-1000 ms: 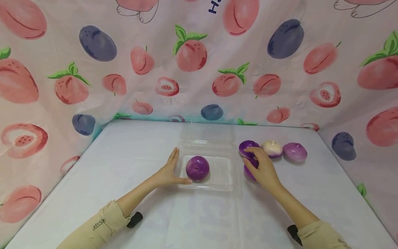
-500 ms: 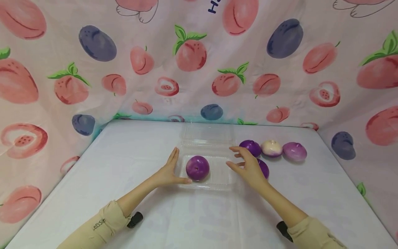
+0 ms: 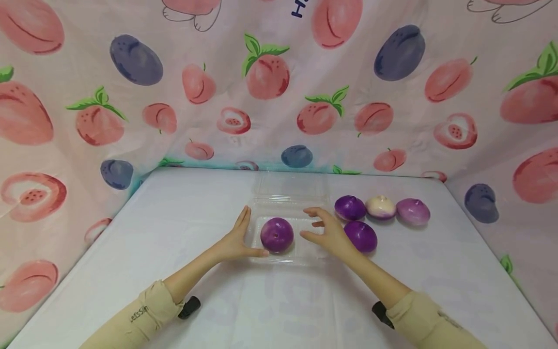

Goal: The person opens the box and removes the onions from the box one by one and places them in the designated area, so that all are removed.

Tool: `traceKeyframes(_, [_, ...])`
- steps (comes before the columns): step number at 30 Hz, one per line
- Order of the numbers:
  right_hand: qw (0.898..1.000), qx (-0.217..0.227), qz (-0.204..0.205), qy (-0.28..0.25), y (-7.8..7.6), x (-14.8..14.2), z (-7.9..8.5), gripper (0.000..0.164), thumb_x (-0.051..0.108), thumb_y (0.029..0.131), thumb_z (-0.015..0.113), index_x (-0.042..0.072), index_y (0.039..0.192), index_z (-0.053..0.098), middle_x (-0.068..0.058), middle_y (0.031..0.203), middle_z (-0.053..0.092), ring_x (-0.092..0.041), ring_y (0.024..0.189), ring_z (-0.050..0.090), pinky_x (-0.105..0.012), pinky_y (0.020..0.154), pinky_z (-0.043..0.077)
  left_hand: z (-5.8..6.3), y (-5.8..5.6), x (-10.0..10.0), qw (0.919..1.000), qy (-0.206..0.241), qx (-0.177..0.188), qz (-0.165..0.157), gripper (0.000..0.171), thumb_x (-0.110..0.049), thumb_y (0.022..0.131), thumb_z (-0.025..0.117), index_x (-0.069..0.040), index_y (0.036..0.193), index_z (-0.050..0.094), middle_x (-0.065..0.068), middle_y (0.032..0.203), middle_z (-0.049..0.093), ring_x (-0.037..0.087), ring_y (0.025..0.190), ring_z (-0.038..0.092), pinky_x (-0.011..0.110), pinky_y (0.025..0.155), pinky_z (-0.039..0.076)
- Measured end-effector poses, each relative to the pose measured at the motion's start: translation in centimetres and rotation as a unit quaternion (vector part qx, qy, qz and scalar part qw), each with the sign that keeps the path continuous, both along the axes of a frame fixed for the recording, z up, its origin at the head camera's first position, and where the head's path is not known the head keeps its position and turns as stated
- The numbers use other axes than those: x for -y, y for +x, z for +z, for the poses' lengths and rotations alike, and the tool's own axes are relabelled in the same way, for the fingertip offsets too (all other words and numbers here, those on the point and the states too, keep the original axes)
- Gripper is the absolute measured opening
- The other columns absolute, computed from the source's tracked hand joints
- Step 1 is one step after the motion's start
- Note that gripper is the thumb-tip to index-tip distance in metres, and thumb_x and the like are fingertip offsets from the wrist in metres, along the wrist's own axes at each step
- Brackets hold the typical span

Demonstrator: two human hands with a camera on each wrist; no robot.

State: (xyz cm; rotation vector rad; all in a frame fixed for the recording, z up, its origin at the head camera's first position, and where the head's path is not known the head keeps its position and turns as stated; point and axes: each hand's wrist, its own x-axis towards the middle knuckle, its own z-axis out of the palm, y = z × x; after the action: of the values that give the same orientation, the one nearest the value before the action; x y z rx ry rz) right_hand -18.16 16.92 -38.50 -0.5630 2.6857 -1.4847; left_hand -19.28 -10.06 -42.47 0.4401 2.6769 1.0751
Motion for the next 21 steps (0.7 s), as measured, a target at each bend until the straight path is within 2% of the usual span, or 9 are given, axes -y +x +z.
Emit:
traceKeyframes(8, [0.998, 0.002, 0.061, 0.008, -1.0, 1.3, -1.0, 0.062, 0.007, 0.082, 0.072, -0.002, 0.136, 0.042, -0.029, 0.139, 0.041, -0.054, 0.120, 0.045, -0.055, 0.088, 0.051, 0.1, 0.1, 0.0, 1.0000, 0.001, 0.002, 0.000, 0.133, -0.054, 0.064, 0.081, -0.003, 0.151, -0.006, 0.012, 0.159, -0.013, 0.038, 0.144, 0.010, 0.053, 0.112, 0.027])
traceKeyframes(13, [0.995, -0.016, 0.088, 0.045, -1.3, 2.0, -1.9, 0.068, 0.011, 0.080, 0.074, 0.001, 0.138, 0.040, -0.025, 0.141, 0.041, -0.053, 0.124, 0.040, -0.063, 0.094, 0.042, 0.2, 0.0, 0.0, 1.0000, -0.001, 0.004, -0.001, 0.133, -0.056, 0.064, 0.080, -0.004, 0.151, -0.006, 0.012, 0.159, -0.014, 0.038, 0.145, 0.010, 0.054, 0.112, 0.027])
traceKeyframes(21, [0.983, -0.071, 0.117, 0.124, -1.5, 3.0, -2.1, 0.075, 0.008, 0.076, 0.076, 0.004, 0.140, 0.039, -0.022, 0.145, 0.038, -0.042, 0.135, 0.034, -0.060, 0.107, 0.032, 0.3, 0.1, -0.1, 1.0000, 0.000, 0.008, -0.001, 0.133, -0.055, 0.064, 0.080, -0.004, 0.150, -0.007, 0.011, 0.159, -0.014, 0.039, 0.144, 0.012, 0.055, 0.111, 0.029])
